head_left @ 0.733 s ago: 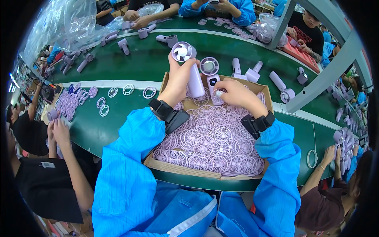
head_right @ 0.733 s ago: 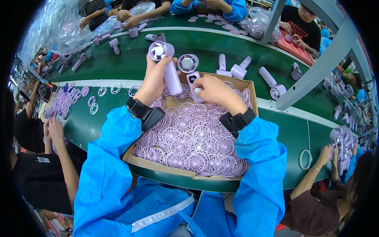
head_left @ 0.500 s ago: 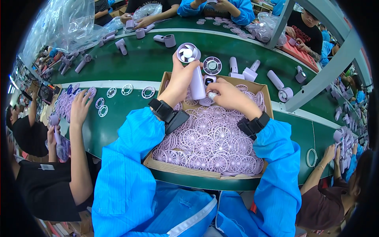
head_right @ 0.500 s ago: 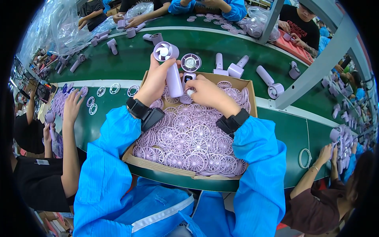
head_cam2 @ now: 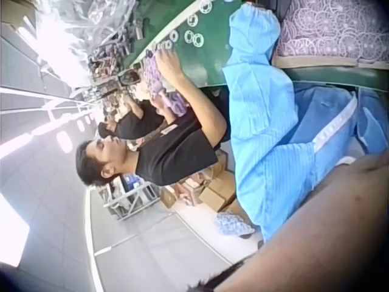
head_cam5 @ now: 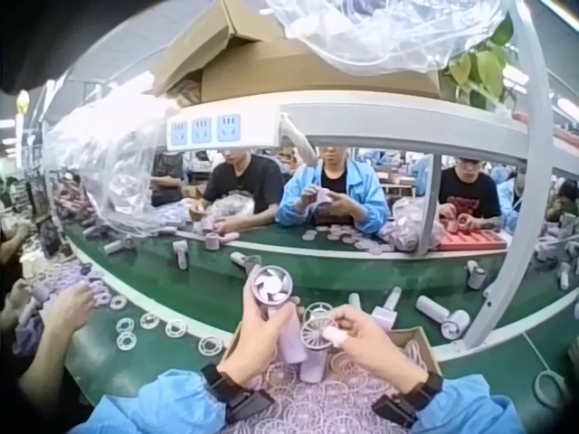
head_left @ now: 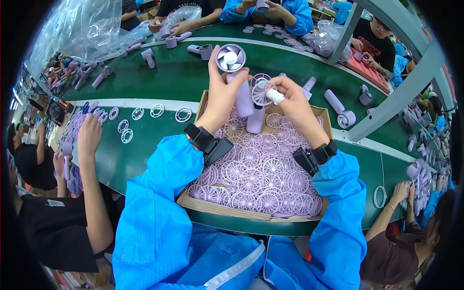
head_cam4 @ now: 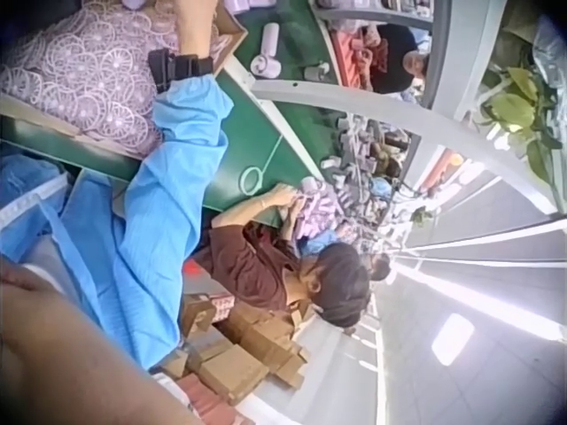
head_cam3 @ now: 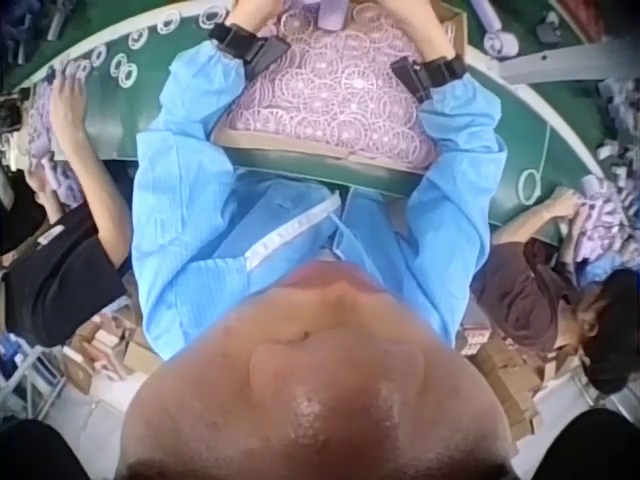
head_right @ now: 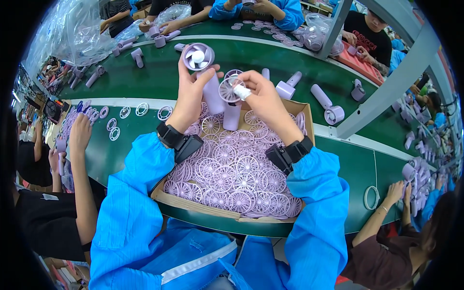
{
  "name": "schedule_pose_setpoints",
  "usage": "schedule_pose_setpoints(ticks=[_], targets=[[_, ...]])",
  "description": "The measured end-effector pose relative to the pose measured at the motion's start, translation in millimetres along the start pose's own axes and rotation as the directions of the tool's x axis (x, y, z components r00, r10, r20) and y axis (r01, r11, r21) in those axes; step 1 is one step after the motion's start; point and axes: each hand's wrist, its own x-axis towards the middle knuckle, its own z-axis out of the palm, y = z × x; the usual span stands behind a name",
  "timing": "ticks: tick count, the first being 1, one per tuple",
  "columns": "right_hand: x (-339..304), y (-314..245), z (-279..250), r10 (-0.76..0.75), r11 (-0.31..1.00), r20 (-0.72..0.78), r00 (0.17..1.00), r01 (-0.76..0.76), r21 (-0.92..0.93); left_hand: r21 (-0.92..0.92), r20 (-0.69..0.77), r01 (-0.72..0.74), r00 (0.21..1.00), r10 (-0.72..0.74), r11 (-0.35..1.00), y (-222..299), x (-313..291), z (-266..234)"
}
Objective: The person assembles handheld fans by picking up a fan body and a fan cover from a box and pressing them together. The person then sets the assembled fan on the table and repeats the process.
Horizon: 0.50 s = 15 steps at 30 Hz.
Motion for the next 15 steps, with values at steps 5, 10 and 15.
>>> schedule_pose_setpoints(ticks=[5,10,15], targets=[[1,1,2,-0.109,0.969,-0.124,0.986,0.133,0.207,-0.041,0.134,-0.185,0.973,0.189,0.982,5,-8,9],[1,-1,6,-0.134,0.939,-0.160,0.978,0.177,0.293,0.018,0.196,-0.198,0.962,0.191,0.980,9,-11,8],[0,-2,6,-0.152,0.927,-0.150,0.977,0.194,0.320,0.011,0.203,-0.189,0.962,0.183,0.982,11,-13,9]])
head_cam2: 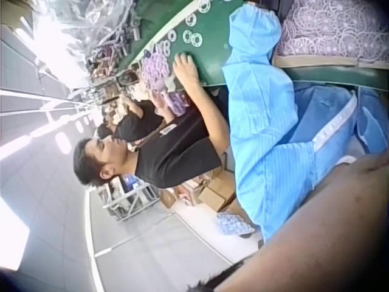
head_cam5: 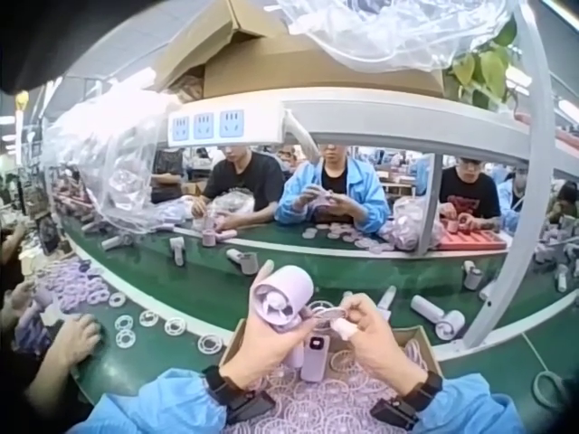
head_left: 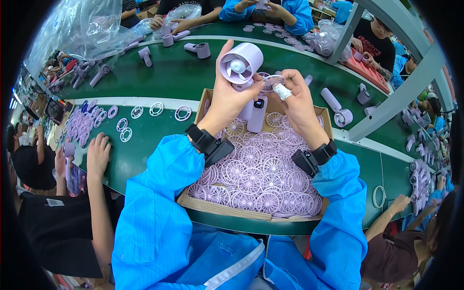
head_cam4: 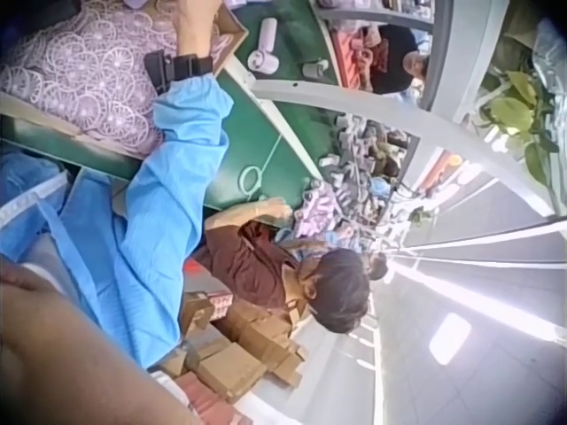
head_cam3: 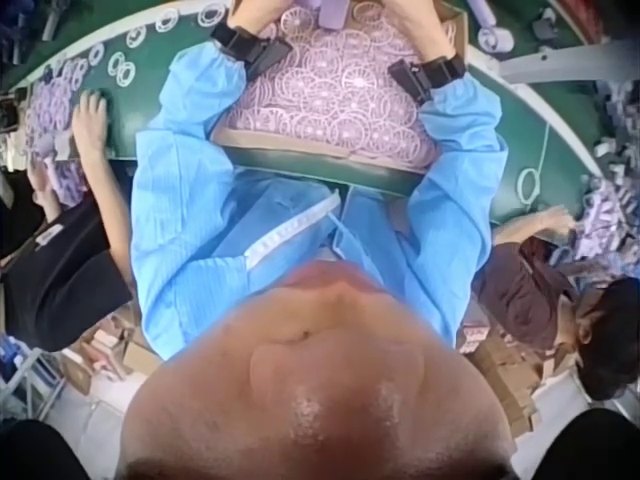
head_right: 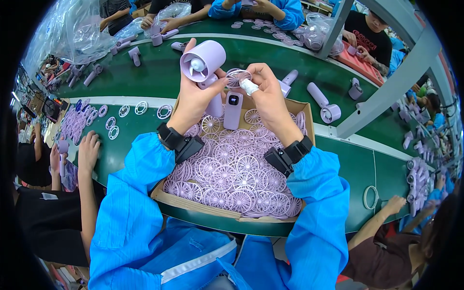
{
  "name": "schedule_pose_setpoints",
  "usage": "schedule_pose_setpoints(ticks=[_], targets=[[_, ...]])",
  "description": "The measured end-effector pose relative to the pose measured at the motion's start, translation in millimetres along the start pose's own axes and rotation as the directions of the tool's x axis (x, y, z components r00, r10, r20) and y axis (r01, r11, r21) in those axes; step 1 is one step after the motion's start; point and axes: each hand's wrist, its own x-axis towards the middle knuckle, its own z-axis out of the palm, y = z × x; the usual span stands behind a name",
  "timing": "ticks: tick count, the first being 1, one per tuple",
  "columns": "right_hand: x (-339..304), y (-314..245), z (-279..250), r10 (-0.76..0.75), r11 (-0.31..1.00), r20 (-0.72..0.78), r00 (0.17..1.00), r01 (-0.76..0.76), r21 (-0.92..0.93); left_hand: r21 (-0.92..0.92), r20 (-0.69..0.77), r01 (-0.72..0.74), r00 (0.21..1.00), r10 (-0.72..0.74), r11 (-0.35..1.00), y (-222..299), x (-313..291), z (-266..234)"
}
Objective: The person assembles handheld fans by picking up a fan body and a fan cover from a box and pressing them together. The person then sets the assembled fan on the table and repeats the process.
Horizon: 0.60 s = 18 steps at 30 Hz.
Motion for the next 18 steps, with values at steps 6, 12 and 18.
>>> schedule_pose_setpoints(ticks=[6,12,18], targets=[[-2,-4,3,0.048,0.985,0.014,0.999,-0.050,0.163,-0.013,0.008,-0.020,1.000,0.020,1.000,0,-1,2],[-1,-1,-2,0.063,0.907,0.118,0.991,-0.106,0.408,0.019,0.008,-0.062,0.998,0.062,0.998,3,-4,5],[-5,-3,8,-0.335,0.797,-0.007,0.942,0.279,-0.535,0.040,-0.048,-0.097,0.994,0.099,0.994,-1,-1,3]])
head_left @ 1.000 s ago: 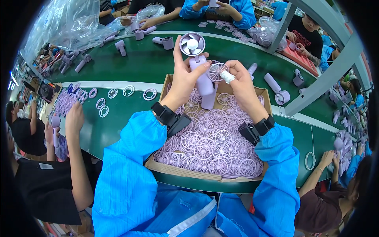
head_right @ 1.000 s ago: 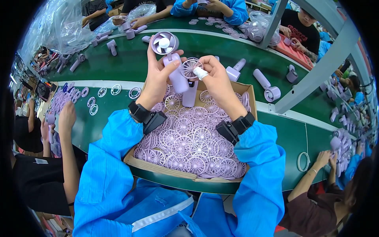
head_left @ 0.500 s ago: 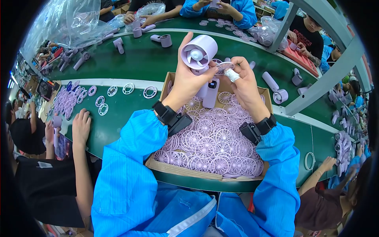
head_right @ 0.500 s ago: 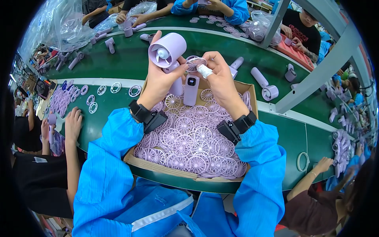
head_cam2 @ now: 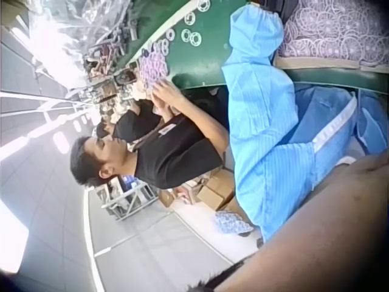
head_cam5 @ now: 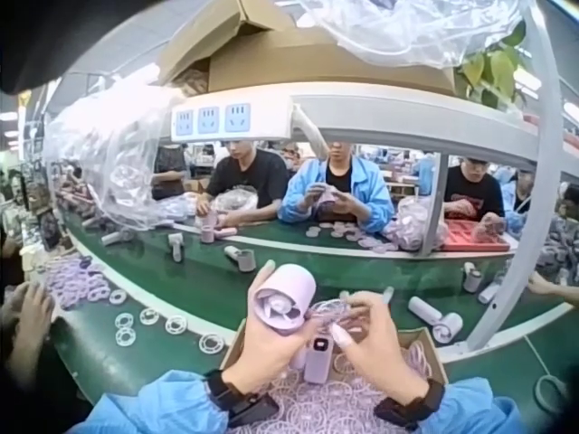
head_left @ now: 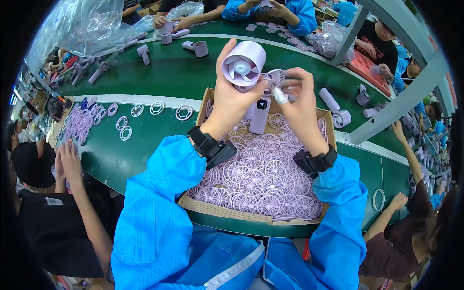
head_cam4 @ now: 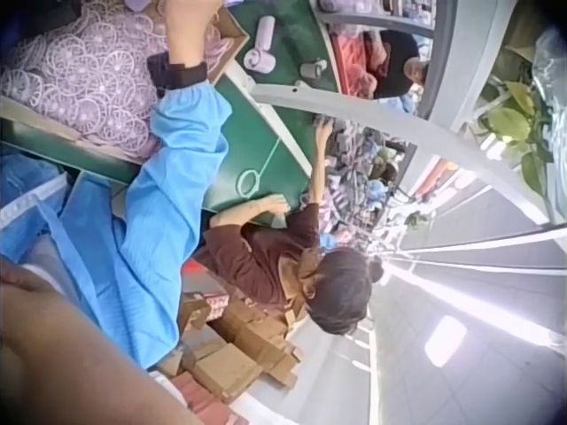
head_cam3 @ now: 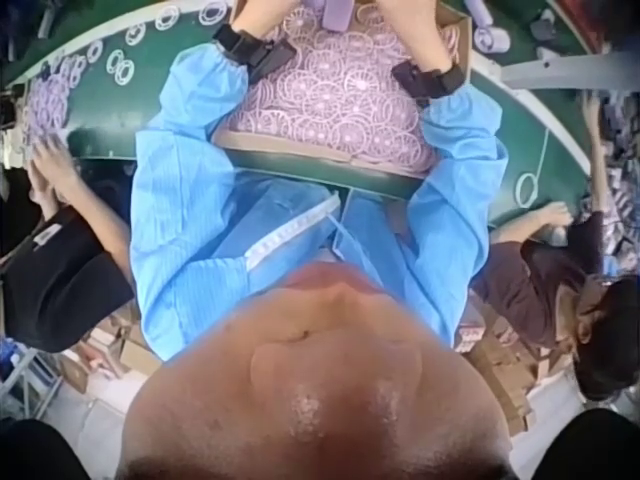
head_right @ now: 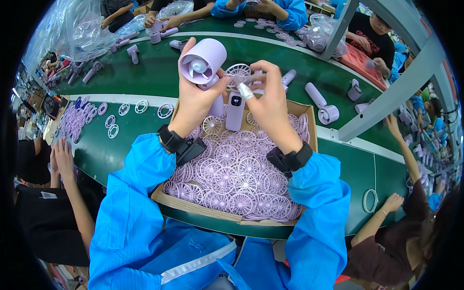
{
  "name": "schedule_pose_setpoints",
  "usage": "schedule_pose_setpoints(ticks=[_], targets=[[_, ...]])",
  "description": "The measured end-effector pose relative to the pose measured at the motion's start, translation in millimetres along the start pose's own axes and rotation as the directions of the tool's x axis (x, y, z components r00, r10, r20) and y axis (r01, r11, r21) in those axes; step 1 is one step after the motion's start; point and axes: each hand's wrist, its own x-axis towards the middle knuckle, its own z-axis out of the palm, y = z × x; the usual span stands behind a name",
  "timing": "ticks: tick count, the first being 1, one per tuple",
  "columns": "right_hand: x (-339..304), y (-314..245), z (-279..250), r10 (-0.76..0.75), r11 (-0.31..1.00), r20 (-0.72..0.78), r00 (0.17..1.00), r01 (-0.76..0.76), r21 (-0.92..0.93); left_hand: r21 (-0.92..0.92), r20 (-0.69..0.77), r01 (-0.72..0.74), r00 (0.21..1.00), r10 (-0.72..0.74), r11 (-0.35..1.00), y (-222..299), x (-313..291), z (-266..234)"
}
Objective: The person assembles handheld fans by picking up a fan body and a fan cover from a box and pressing them together. The person then sets the assembled fan on the table and repeats the process.
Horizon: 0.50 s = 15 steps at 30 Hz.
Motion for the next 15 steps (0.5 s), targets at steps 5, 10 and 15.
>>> schedule_pose_setpoints(ticks=[5,10,15], targets=[[4,-13,-1,-0.436,0.644,0.202,0.877,0.460,-0.611,0.006,-0.040,0.026,0.999,-0.026,1.000,2,1,-2],[8,-11,-4,-0.549,0.477,0.317,0.773,0.602,-0.641,0.080,-0.017,0.002,1.000,-0.001,0.997,2,2,-2],[6,-13,-5,-0.523,0.491,0.306,0.796,0.574,-0.655,-0.114,-0.020,0.077,0.997,-0.080,0.991,8,-1,2]])
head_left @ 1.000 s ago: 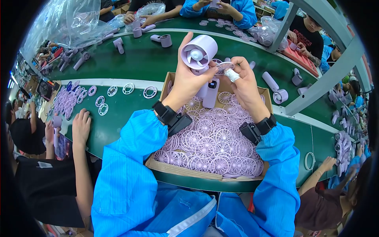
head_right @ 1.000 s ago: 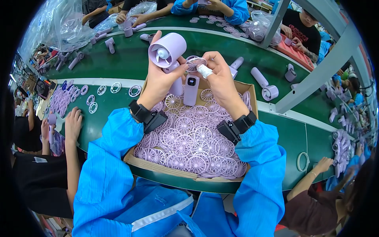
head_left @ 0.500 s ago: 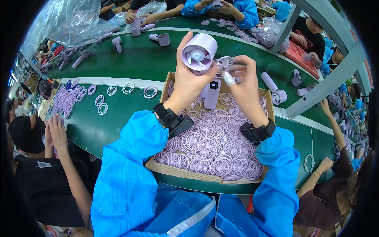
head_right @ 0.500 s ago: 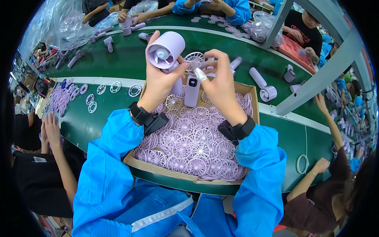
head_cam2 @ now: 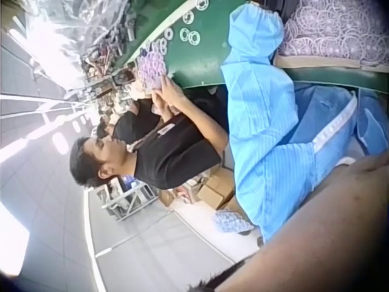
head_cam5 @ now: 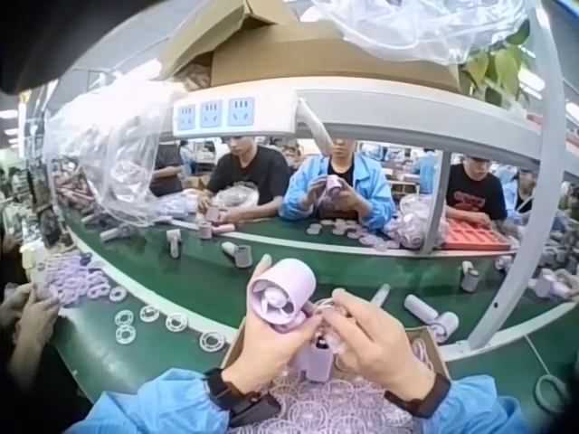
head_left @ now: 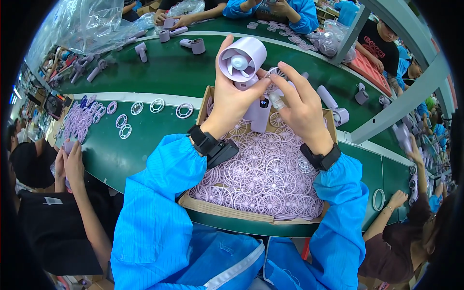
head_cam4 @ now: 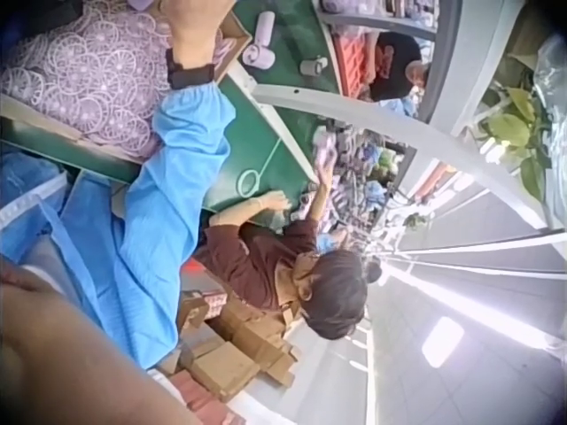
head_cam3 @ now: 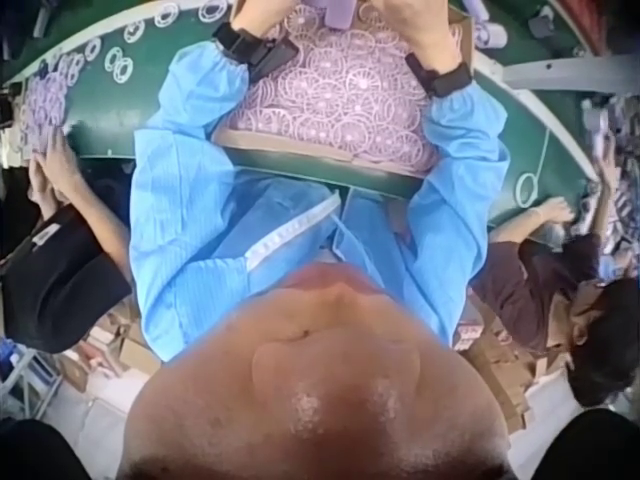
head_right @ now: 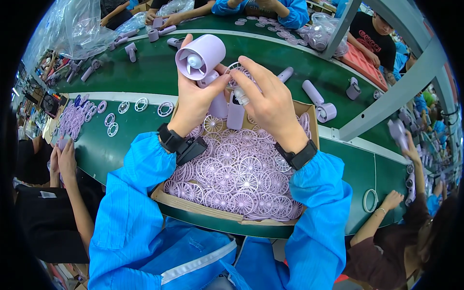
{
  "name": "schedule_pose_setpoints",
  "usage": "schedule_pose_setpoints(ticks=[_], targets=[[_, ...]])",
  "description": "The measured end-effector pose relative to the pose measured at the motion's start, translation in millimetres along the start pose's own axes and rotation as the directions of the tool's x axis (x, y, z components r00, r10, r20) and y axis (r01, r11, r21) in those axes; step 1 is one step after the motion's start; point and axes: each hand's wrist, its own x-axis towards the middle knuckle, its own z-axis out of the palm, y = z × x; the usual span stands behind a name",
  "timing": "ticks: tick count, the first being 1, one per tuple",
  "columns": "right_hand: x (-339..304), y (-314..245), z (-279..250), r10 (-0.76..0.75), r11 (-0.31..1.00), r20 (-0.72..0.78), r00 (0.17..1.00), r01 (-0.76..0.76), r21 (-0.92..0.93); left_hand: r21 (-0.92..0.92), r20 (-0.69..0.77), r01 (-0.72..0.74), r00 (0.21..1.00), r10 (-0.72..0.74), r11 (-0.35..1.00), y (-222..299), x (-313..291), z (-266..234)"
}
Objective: The person assembles handheld fans by picking up a fan body and a fan cover from a box and pressing them together. The person then sets the assembled fan on the table and repeats the process.
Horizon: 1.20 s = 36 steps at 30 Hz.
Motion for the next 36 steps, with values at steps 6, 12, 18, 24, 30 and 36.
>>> schedule_pose_setpoints(ticks=[6,12,18,24,30,36], targets=[[0,2,-1,-0.025,1.000,-0.046,0.999,0.025,-0.007,0.033,0.028,-0.061,0.998,0.060,0.998,-2,-1,-2],[0,2,1,0.048,0.999,-0.055,0.997,-0.047,0.026,-0.004,0.042,0.017,0.999,-0.017,1.000,4,0,0],[2,2,-2,0.074,0.997,-0.056,0.996,-0.075,-0.017,0.022,0.046,-0.020,0.999,0.019,1.000,0,1,-2],[4,-1,-7,0.190,0.981,-0.072,0.979,-0.188,0.038,0.079,0.074,0.106,0.991,-0.112,0.991,-10,1,0],[8,-7,-9,0.141,0.990,-0.068,0.988,-0.142,-0.011,0.341,0.200,0.007,0.977,-0.079,0.940,-23,-3,-1],[8,-6,-11,0.149,0.989,-0.064,0.987,-0.150,-0.014,0.393,0.202,0.019,0.974,-0.106,0.919,-19,-8,5]])
